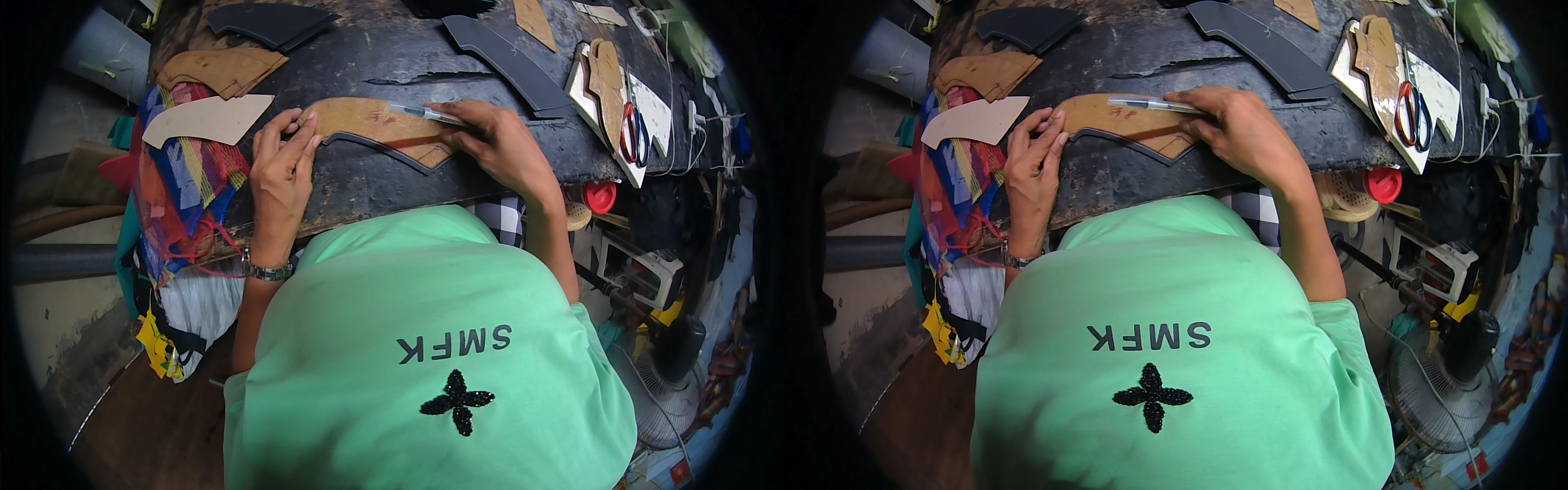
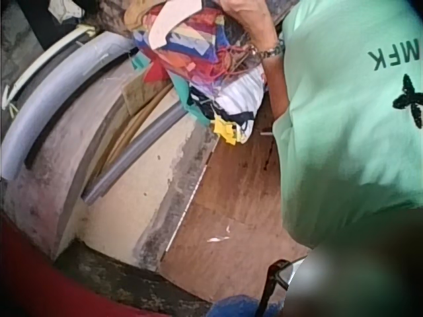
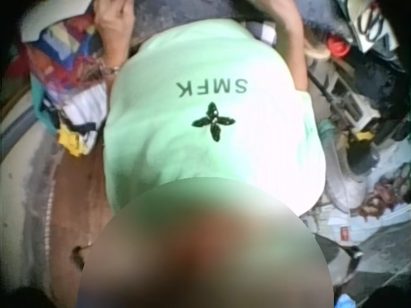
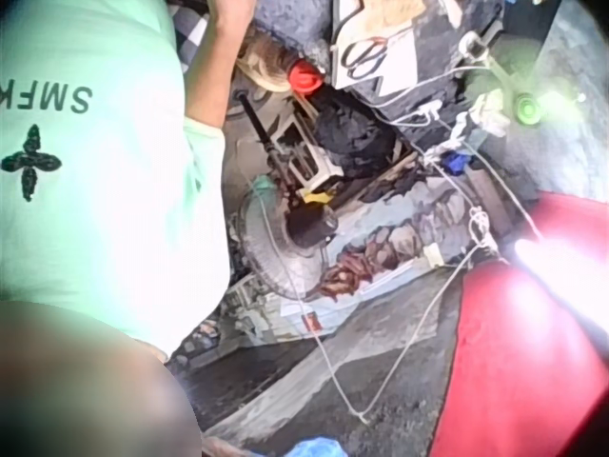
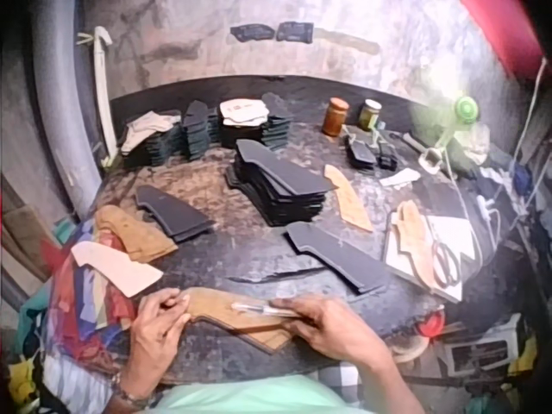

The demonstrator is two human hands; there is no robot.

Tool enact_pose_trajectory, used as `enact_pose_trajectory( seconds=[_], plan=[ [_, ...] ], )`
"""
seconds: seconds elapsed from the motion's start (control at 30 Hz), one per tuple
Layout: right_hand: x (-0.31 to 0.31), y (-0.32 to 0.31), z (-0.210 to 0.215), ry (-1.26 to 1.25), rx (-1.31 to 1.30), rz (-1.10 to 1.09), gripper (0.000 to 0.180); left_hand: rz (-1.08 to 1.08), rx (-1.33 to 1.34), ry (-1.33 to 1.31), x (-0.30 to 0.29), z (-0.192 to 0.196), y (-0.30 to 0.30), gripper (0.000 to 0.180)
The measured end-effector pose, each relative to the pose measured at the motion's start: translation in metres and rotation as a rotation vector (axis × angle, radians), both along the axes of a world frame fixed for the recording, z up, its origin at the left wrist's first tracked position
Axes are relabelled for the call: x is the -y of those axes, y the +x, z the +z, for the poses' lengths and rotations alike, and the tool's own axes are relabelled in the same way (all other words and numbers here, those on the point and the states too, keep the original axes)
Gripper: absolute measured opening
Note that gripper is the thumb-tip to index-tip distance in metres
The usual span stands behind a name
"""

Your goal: The person repeatedly places a cardboard template on dark material, marks the outline with a pen, and cuts along the line with scissors. The cut pieces are stacked on the table.

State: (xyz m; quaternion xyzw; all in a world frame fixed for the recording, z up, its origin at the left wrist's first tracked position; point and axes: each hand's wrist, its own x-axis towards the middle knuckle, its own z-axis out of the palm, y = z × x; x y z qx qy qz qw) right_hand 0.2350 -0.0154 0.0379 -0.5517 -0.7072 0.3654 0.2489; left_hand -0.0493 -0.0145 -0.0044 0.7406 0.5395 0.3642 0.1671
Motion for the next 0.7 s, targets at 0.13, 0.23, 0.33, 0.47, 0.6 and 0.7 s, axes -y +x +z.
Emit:
enact_pose_trajectory(
  seconds=[0.13, 0.23, 0.33, 0.47, 0.6, 0.7],
  plan=[
    [-0.001, -0.001, -0.001, 0.019, -0.001, 0.019, 0.036, -0.014, -0.094, 0.074, -0.003, 0.001, 0.003, 0.029],
    [-0.001, 0.000, -0.003, 0.052, 0.003, 0.028, 0.035, -0.064, -0.247, 0.188, -0.007, 0.004, 0.010, 0.034],
    [-0.001, 0.002, -0.006, 0.080, 0.023, 0.047, 0.038, -0.100, -0.295, 0.109, -0.008, 0.012, 0.020, 0.044],
    [0.002, 0.000, -0.010, 0.197, 0.100, 0.068, 0.039, -0.192, -0.735, 0.123, 0.001, 0.025, 0.033, 0.059],
    [0.002, 0.007, -0.007, 0.263, 0.040, -0.078, 0.023, -0.222, -0.815, 0.121, 0.003, 0.034, 0.040, 0.068],
    [-0.003, 0.017, -0.004, 0.370, -0.226, -0.237, 0.019, -0.234, -0.805, 0.101, 0.004, 0.037, 0.042, 0.071]
  ],
)
